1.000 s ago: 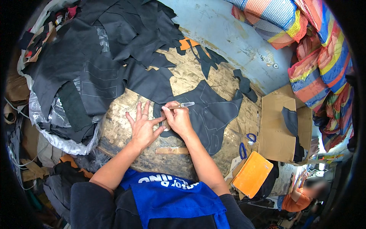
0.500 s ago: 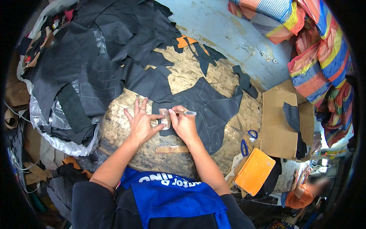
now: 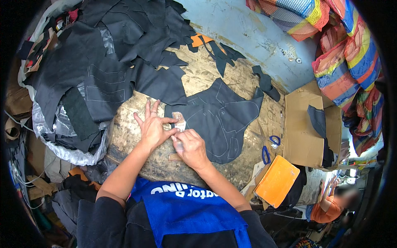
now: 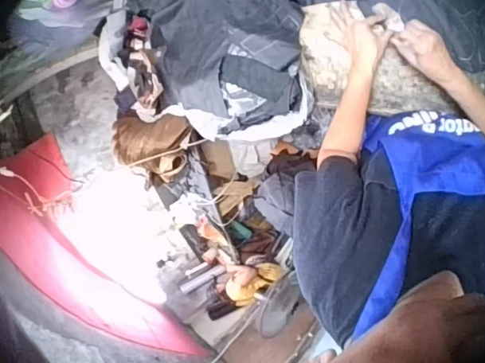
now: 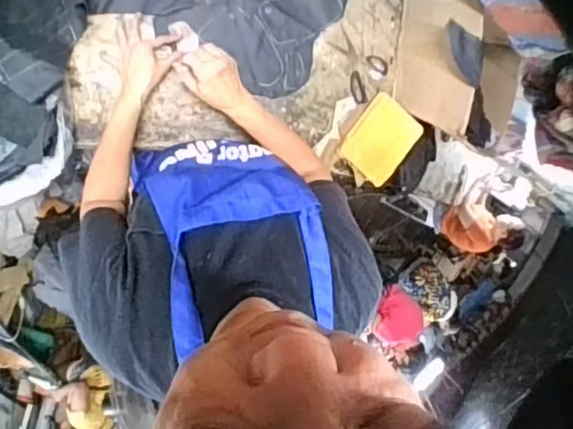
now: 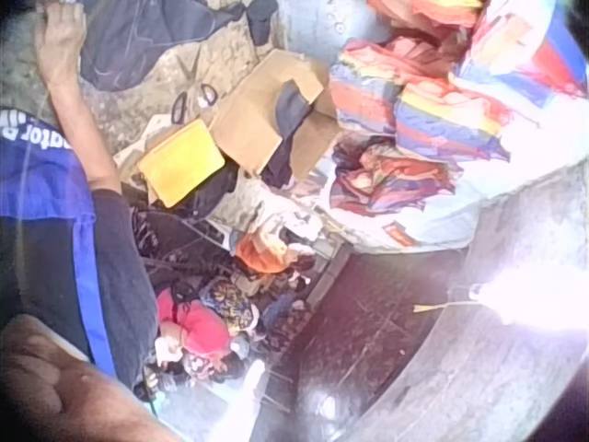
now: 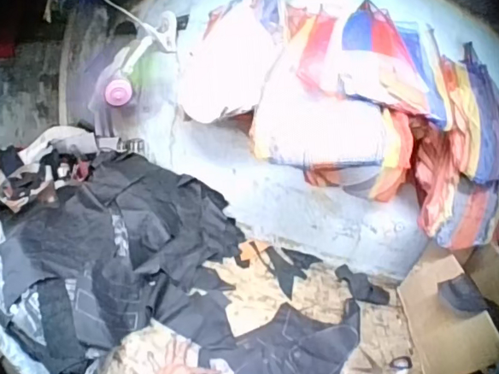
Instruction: The person lays out black fabric on a work table, uses a ruler and marker to draw cutting lines, then cuts the fabric with scissors. The person repeats measuring, marking, and cutting on additional fabric pieces.
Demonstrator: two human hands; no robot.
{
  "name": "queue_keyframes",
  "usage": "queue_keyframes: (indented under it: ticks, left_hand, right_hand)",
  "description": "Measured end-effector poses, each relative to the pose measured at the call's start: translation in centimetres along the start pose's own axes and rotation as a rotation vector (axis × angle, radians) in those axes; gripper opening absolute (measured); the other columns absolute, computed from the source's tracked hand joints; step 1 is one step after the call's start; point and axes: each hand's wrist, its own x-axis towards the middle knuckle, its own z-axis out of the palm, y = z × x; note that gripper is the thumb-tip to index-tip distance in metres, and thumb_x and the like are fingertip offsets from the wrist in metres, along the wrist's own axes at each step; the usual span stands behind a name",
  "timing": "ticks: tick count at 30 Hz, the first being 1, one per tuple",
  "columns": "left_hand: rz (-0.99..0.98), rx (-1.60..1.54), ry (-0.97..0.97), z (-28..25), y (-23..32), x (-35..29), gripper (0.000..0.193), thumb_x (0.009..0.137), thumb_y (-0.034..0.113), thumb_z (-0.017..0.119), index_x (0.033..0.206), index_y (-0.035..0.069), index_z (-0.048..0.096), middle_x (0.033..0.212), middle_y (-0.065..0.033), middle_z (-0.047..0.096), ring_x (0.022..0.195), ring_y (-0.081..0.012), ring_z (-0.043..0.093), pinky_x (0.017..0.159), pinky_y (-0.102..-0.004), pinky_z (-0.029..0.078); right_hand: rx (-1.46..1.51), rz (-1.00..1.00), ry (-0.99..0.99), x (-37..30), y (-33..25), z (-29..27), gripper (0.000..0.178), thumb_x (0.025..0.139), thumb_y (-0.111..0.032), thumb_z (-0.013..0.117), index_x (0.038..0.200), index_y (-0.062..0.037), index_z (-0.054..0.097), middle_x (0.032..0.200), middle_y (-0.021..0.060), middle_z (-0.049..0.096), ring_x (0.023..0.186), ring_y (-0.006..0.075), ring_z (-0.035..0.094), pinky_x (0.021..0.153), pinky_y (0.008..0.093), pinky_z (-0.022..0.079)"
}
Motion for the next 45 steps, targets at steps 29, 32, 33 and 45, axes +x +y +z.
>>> queue_keyframes:
  ticks: [29, 32, 33, 45]
  left_hand:
    - [0.020, -0.057, 0.011, 0.6, -0.4, 0.0, 0.019, 0.074, 0.036, 0.072, 0.091, 0.030, 0.075, 0.146, -0.0171, 0.030, 0.141, -0.0367, 0.010, 0.100, -0.0712, -0.005]
    - [0.026, -0.049, 0.016, 0.8, -0.5, 0.0, 0.018, 0.073, 0.035, 0.073, 0.091, 0.030, 0.075, 0.146, -0.0177, 0.030, 0.141, -0.0368, 0.011, 0.100, -0.0710, -0.005]
    - [0.033, -0.055, 0.018, 0.8, -0.5, 0.0, 0.018, 0.073, 0.035, 0.073, 0.091, 0.030, 0.075, 0.146, -0.0179, 0.030, 0.141, -0.0368, 0.011, 0.100, -0.0710, -0.005]
    - [0.052, -0.036, 0.046, 0.9, -0.5, 0.0, 0.019, 0.072, 0.035, 0.074, 0.090, 0.030, 0.075, 0.145, -0.0197, 0.032, 0.140, -0.0376, 0.012, 0.099, -0.0720, -0.003]
  right_hand:
    - [0.268, 0.261, 0.041, -0.8, 1.6, -0.4, 0.011, 0.081, -0.008, 0.066, 0.085, 0.0022, 0.065, 0.085, 0.0140, 0.067, 0.084, 0.0287, 0.065, 0.073, 0.0344, 0.051]
    - [0.226, 0.209, 0.062, -0.8, 1.7, -0.6, 0.010, 0.081, -0.006, 0.066, 0.083, 0.0033, 0.065, 0.083, 0.0144, 0.067, 0.081, 0.0279, 0.066, 0.071, 0.0332, 0.052]
    - [0.206, 0.187, 0.064, -0.7, 1.7, -0.6, 0.009, 0.081, -0.005, 0.065, 0.082, 0.0036, 0.065, 0.082, 0.0146, 0.067, 0.079, 0.0280, 0.066, 0.070, 0.0329, 0.052]
    - [0.202, 0.132, -0.061, 3.8, 4.5, -1.0, 0.013, 0.085, -0.007, 0.057, 0.081, 0.0057, 0.058, 0.078, 0.0194, 0.060, 0.070, 0.0373, 0.060, 0.063, 0.0415, 0.049]
